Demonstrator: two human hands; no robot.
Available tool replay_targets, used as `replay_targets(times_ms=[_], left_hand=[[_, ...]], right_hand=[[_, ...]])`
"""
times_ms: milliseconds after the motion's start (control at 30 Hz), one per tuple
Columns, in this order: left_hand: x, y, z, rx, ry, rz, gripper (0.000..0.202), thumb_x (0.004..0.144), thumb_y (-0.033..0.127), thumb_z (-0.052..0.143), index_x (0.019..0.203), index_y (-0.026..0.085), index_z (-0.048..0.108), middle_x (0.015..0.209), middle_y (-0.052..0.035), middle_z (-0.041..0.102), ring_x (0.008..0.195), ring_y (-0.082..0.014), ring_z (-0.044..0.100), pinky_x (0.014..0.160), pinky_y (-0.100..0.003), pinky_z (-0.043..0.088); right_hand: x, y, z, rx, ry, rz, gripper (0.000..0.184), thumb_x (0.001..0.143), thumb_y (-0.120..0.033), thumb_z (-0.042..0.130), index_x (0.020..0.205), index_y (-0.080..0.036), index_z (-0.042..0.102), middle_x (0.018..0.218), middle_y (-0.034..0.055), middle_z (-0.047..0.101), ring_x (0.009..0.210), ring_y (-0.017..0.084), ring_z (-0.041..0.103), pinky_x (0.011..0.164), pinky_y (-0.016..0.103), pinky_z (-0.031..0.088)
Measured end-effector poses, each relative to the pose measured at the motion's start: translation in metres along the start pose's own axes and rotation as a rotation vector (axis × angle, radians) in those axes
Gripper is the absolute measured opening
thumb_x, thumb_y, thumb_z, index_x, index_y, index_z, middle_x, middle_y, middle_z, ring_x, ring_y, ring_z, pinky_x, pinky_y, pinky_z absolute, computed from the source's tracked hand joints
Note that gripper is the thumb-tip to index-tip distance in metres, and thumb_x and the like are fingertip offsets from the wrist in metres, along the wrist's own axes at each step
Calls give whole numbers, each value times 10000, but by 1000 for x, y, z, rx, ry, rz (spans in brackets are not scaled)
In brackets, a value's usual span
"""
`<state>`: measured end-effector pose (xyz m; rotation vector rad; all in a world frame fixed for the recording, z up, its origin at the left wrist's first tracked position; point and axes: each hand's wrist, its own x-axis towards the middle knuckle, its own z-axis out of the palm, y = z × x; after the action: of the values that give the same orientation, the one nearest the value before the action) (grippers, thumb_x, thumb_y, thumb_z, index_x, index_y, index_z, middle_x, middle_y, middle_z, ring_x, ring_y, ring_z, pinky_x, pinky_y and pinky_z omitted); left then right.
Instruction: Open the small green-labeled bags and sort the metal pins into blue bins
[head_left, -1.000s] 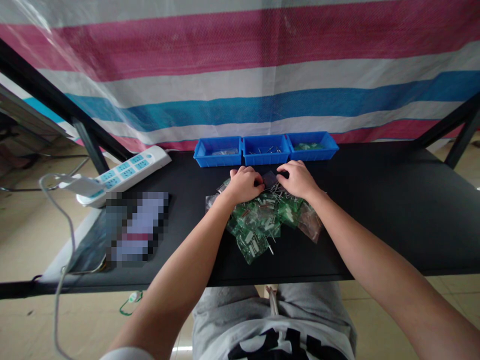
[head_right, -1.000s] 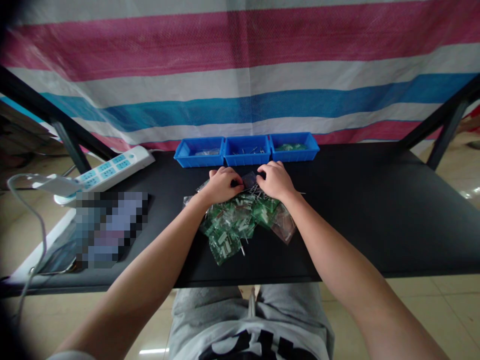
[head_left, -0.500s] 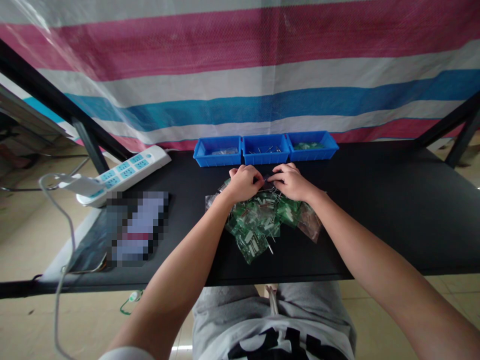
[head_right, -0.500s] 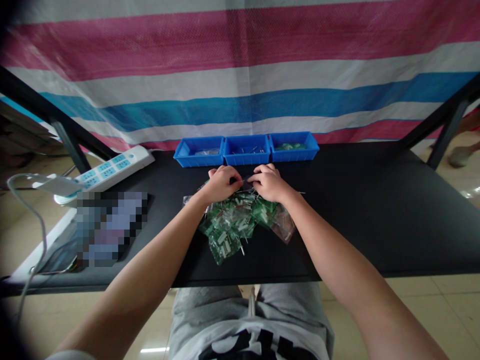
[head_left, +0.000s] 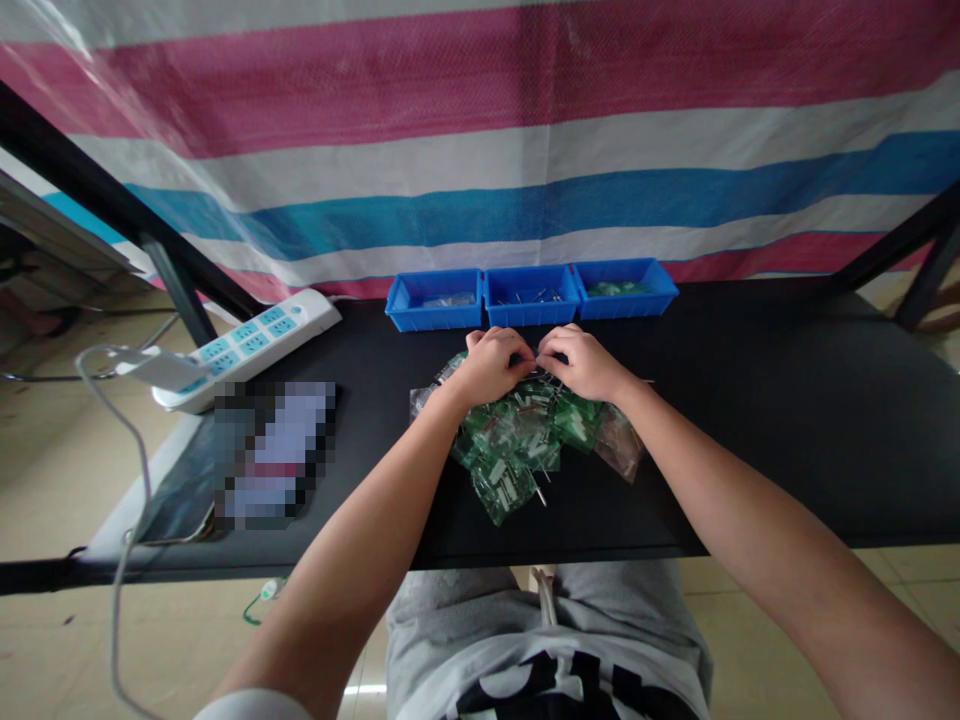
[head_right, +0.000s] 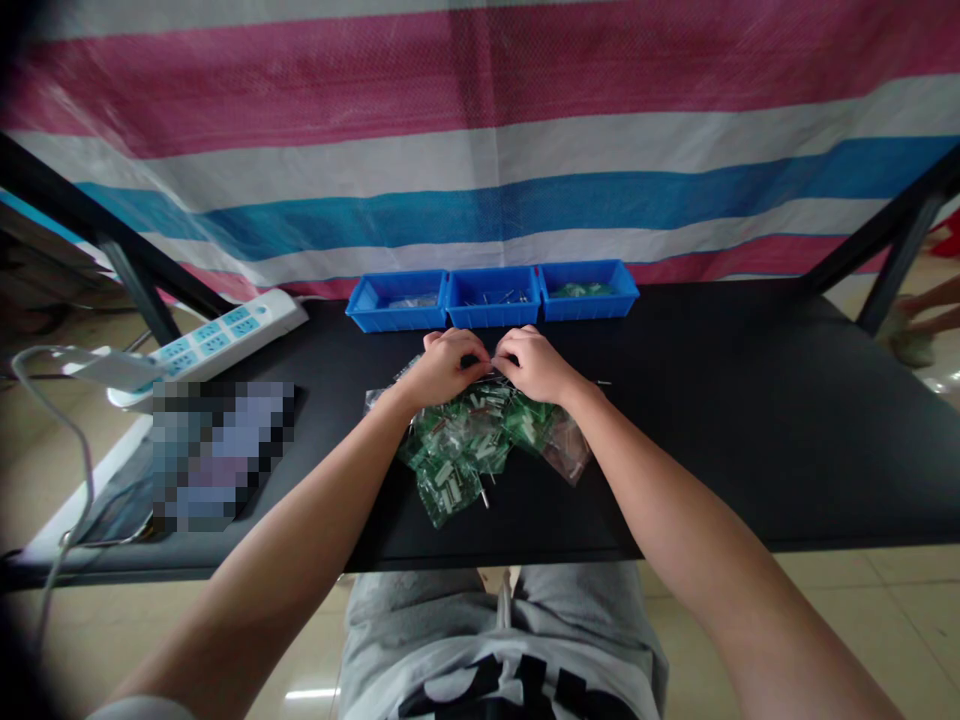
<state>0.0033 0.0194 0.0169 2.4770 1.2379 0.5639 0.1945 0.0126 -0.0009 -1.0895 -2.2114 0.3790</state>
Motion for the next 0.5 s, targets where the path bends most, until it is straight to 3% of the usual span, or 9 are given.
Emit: replay_targets(times_ms=[133, 300, 500], left_hand=[[-1, 0, -3, -38, 42, -41, 233, 898, 334, 513, 947, 203, 699, 1026, -52, 715, 1028, -221, 589, 915, -397, 330], [1, -2, -4, -51, 67, -78, 391, 956, 349, 394, 794, 164, 698, 931, -68, 722, 947, -203, 613, 876, -357, 370], [3, -7, 0, -82, 107, -55, 242, 907, 289, 496, 854, 158, 693, 924, -71, 722, 904, -203, 633, 858, -345, 409]], right_hand=[[0, 0, -2, 22, 89, 8, 188, 849, -198, 577, 667, -183, 623, 826, 76, 701, 811, 202, 599, 812, 358, 441], [1, 0, -5, 89, 195, 74, 201, 866, -234, 557, 681, -184, 617, 817, 76, 708, 810, 198, 621, 799, 345, 447], [1, -1, -6, 152, 190, 147, 126, 816, -260, 607, 736, -178, 661, 853, 73, 712, 842, 204, 629, 774, 324, 455]])
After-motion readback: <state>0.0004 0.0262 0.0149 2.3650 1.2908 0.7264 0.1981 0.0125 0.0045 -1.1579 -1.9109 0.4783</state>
